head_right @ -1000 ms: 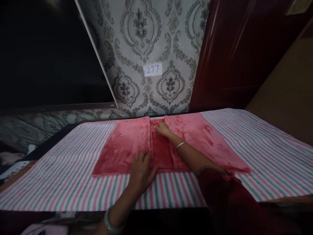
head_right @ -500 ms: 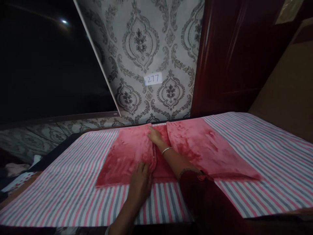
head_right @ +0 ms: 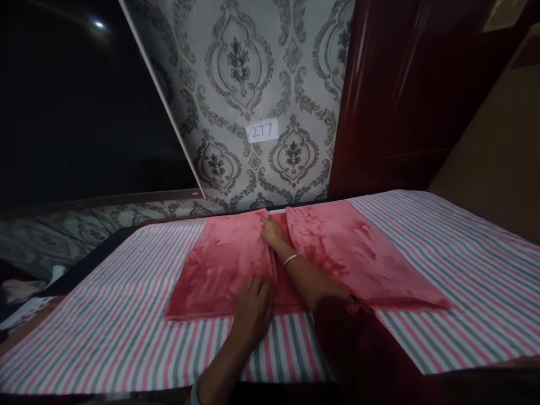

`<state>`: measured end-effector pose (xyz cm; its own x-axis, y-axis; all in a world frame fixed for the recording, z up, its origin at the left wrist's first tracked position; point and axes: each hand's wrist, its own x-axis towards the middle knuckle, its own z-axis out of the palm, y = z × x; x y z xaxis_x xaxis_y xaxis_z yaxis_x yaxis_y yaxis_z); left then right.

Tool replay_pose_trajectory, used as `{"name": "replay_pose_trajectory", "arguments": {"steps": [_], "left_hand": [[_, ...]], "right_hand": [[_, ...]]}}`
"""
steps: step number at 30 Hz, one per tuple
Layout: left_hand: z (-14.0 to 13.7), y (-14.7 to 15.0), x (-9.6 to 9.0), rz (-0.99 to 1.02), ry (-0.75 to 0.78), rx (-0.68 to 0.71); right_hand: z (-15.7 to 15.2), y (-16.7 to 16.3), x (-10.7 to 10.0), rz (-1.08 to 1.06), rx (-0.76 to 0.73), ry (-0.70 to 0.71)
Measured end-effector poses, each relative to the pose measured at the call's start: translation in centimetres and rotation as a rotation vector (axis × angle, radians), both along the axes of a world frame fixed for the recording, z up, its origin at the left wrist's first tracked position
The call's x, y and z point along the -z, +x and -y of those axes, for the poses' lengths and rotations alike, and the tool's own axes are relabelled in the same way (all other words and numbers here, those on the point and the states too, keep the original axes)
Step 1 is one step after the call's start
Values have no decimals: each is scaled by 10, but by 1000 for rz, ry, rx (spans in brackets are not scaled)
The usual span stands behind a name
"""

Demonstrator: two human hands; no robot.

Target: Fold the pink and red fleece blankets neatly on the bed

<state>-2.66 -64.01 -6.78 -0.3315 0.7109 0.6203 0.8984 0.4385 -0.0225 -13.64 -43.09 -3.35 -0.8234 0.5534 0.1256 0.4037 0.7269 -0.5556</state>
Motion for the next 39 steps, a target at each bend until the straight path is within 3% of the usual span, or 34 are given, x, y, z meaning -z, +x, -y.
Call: {"name": "replay_pose_trajectory", "arguments": {"steps": [5, 8, 12, 17, 23, 25, 28, 32, 35, 39], "left_hand": [[1, 1, 1, 0, 10, 11], [-4, 2, 5, -11, 7, -29], [-5, 4, 8, -19, 28, 10], [3, 7, 1, 19, 79, 139], [23, 1, -20, 139, 275, 268], [39, -12, -32, 168, 280, 220], [65, -41, -47, 175, 180, -36], [87, -71, -40, 256, -84, -393], [89, -74, -23, 309, -150, -438], [99, -78, -17, 376, 21, -387]], "right_hand": [[9, 5, -19, 74, -17, 22], [23, 16, -28, 52, -44, 124], [41, 34, -16, 112, -247, 275], [43, 41, -3, 242, -324, 207], [54, 65, -26, 236, -299, 164], [66, 86, -24, 151, -315, 197], [86, 118, -9, 99, -372, 211], [101, 139, 11, 124, -379, 209], [102, 139, 15, 119, -372, 208], [99, 139, 11, 124, -380, 213]]}}
